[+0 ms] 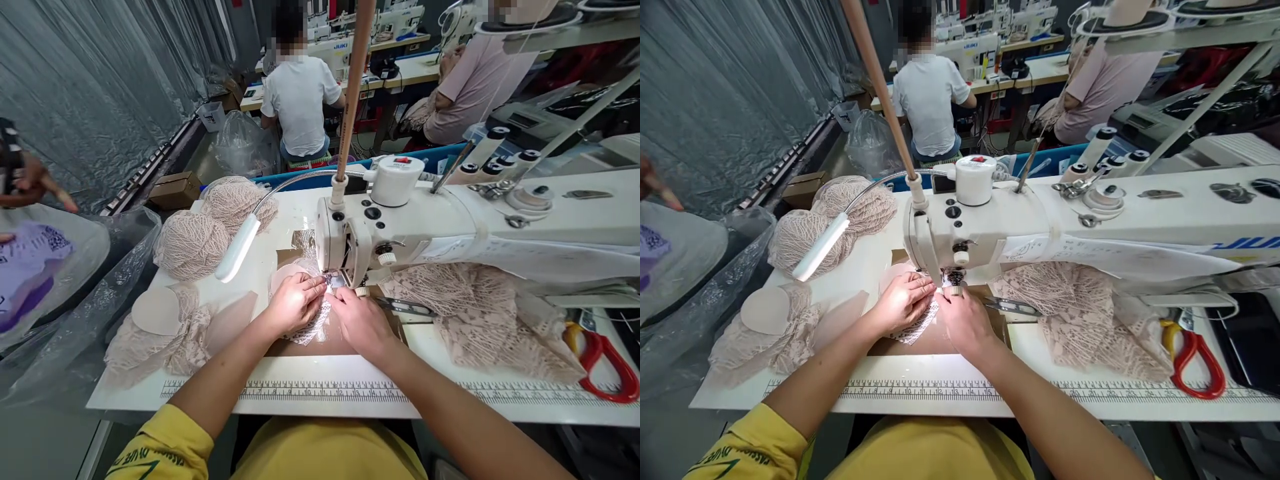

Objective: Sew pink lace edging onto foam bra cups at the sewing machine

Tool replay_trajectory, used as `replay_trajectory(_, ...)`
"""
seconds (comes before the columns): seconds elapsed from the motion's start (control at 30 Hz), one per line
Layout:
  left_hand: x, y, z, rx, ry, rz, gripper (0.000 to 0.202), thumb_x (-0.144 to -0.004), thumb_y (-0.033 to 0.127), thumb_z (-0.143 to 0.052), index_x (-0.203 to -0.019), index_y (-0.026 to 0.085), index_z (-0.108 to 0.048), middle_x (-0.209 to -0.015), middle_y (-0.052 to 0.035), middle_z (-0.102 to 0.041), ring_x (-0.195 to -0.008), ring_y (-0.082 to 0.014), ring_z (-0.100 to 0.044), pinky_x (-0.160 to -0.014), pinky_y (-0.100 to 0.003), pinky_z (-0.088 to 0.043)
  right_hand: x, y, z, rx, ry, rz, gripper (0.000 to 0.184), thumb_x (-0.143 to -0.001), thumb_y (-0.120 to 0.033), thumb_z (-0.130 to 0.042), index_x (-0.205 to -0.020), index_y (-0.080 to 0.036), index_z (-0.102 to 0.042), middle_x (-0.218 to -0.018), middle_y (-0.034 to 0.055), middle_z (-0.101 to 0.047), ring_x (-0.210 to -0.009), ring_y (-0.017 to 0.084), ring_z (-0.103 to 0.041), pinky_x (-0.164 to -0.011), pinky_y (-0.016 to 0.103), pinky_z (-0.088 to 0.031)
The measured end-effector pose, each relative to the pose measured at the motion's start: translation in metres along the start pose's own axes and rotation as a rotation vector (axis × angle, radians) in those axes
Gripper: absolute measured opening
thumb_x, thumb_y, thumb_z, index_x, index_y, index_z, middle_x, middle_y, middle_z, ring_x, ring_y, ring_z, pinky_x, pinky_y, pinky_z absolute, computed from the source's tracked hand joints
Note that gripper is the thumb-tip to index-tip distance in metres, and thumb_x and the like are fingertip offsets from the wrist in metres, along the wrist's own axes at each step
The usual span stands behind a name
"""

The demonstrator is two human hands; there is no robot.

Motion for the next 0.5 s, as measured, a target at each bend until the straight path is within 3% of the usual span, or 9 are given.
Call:
replay_trajectory(0.3,-0.0036,-0.0068,-0.0043,-0.024,0.030,0.088,0.035,-0.094,0.025,-0.041,-0.120,0.015,-0.063,-0.123,-0.0134,-0.063,-0.102,-0.0250,-0.056,-0.087,-0.042,-0.047,0.0024,0.0002,-0.0040,0.010,0.008,0.010,0.038,-0.084,-0.006,-0.042,-0.111,-0.020,-0.064,-0.099,0.0084,-0.062,-0.081,0.019,-0.054,-0.066,0.029,-0.038)
replay_trajectory(0.5,0.0017,-0.0015,0.0010,-0.127,0.011,0.153,0.041,-0.093,0.028,-0.042,-0.130,0.016,-0.053,-0.133,-0.0130,-0.055,-0.125,-0.0312,-0.042,-0.098,-0.048,-0.039,0.0050,0.0013,-0.0071,0.019,0.041,0.017,0.042,-0.089,-0.009,-0.039,-0.121,-0.022,-0.061,-0.102,0.0084,-0.063,-0.080,0.019,-0.055,-0.068,0.030,-0.041)
Point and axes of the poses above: each hand's wrist, its own x-axis away from the middle knuckle, its own z-axis out of the back of the hand, y = z × x, the point moved 5 cm from there along -x, towards the middle knuckle
